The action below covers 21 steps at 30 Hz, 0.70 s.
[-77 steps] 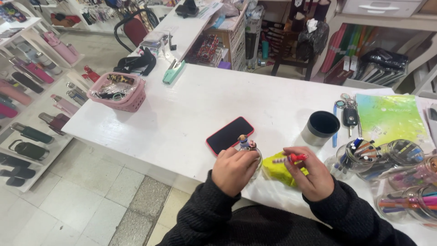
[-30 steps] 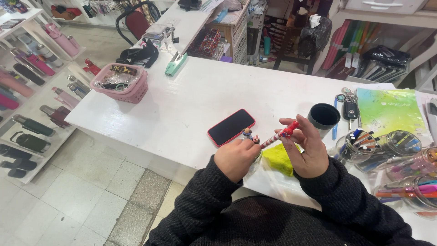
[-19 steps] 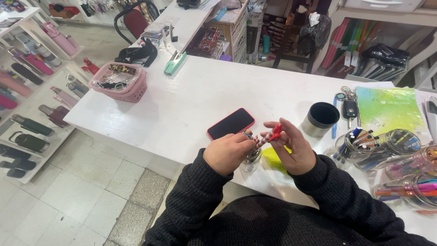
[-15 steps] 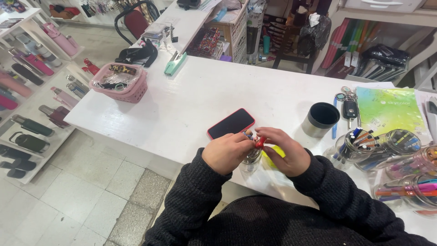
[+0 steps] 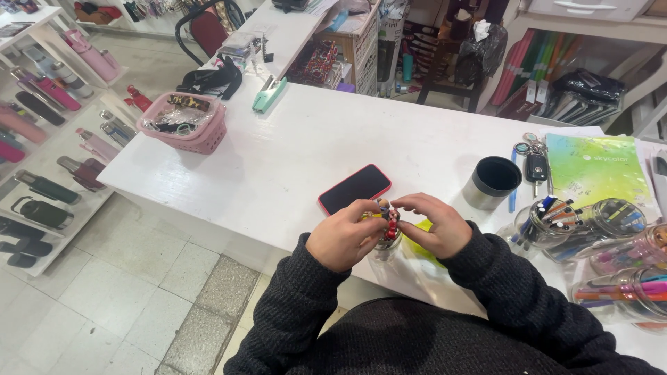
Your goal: The person cleans a glass jar and various pens using a yellow cloth. They wipe the jar, remove pens to clean them individually, and then place them back inside. The person also wipes the counter surface and handles a second jar of pens.
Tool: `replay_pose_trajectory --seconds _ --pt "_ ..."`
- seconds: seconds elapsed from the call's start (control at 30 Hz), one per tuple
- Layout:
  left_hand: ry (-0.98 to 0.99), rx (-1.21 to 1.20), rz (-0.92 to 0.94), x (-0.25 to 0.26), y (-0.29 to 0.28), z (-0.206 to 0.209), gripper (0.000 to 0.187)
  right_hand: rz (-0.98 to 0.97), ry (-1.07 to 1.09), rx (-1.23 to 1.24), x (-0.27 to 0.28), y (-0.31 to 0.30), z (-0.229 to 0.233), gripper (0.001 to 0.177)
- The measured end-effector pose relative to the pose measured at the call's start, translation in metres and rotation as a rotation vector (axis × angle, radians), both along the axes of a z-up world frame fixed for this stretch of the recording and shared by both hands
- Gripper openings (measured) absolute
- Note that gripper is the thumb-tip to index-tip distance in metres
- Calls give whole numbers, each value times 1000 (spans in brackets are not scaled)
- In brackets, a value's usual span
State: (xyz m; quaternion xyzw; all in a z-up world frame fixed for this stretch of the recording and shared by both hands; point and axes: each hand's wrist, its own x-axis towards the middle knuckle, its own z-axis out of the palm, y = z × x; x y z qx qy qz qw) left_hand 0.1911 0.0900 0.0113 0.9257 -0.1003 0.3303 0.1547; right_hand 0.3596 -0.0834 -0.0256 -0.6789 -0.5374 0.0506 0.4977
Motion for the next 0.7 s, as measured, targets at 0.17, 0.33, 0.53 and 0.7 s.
replay_pose_trajectory --seconds 0.17,0.33,0.53,0.7 --pt "-44 -68 18 -3 0 -9 18 -18 20 -7 -12 3 12 39" --pt "-88 -193 70 -5 1 -20 23 -24 27 124 -18 1 25 39" --pt "-150 -113 132 -8 -7 -19 15 76 51 173 -13 -1 23 30" --pt "-291 -265 216 -6 -6 -17 33 25 24 159 -7 1 11 29"
